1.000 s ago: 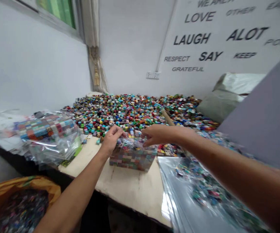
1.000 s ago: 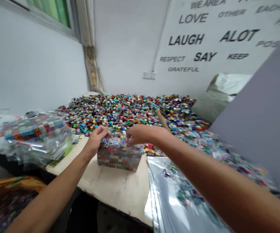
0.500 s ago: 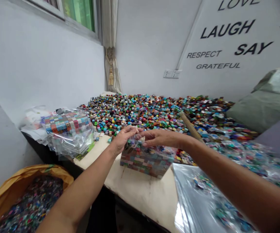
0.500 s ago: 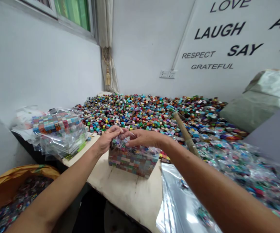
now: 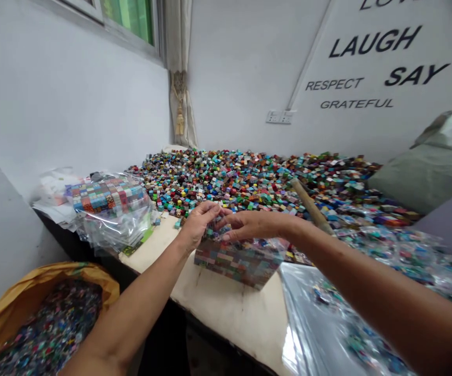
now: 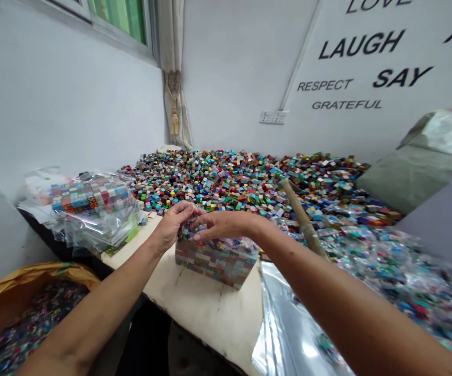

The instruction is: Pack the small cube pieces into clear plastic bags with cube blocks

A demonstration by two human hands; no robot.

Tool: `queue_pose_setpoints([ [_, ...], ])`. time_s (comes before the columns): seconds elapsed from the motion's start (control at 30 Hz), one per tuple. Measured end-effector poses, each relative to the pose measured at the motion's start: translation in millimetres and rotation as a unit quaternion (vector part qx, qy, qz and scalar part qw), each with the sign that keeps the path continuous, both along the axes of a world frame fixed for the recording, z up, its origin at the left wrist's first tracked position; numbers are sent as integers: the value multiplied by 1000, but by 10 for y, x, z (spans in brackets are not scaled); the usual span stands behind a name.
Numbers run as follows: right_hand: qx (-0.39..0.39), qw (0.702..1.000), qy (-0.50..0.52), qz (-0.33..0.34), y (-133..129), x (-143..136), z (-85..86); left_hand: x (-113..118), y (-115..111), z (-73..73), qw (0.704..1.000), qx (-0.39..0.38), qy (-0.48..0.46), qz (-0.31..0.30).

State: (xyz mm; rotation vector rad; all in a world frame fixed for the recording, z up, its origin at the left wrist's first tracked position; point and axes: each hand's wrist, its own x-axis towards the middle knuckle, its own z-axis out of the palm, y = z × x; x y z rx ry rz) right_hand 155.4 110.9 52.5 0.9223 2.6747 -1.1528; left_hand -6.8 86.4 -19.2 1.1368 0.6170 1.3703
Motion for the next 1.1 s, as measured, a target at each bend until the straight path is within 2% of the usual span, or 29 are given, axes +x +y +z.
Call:
queue_pose_setpoints([
  [0.17,33,999,1,-9,-61,47,30,42,-18,1,997,20,20,65],
  [0.23,86,995,13,-39,-123,113,70,54,-14,-1,995,29,15,91],
  [0.27,138,987,24,-73,-164,145,89,57,-11,-4,995,34,14,97],
  [0.3,206,971,37,-113,-207,170,103,60,-8,-9,994,37,12,99],
  [0.37,353,918,39,-178,-289,184,114,68,-5,-19,995,35,9,95],
  [0.43,442,876,-11,-193,-342,142,102,89,-3,-28,995,21,7,96],
  [0.47,448,873,-53,-188,-354,105,91,104,-2,-29,995,14,7,100],
  [0.53,405,886,-138,-179,-354,25,60,127,1,-26,994,3,7,108],
  [0.6,377,893,-176,-174,-341,-30,21,116,4,-16,994,1,8,106],
  [0.67,391,891,-152,-172,-333,-36,-28,46,0,-12,996,7,16,86],
  [0.73,406,892,-103,-173,-332,1,-86,-75,-12,-25,998,4,44,35],
  [0.8,404,896,-62,-174,-328,56,-148,-204,-31,-63,995,-7,99,-25],
  [0.87,393,903,-25,-171,-313,104,-207,-290,-52,-118,983,-7,172,-57],
  [0.97,362,916,27,-172,-276,141,-281,-296,-76,-201,974,22,226,-28],
  [1.1,327,921,79,-195,-246,148,-345,-192,-75,-289,980,37,194,35],
])
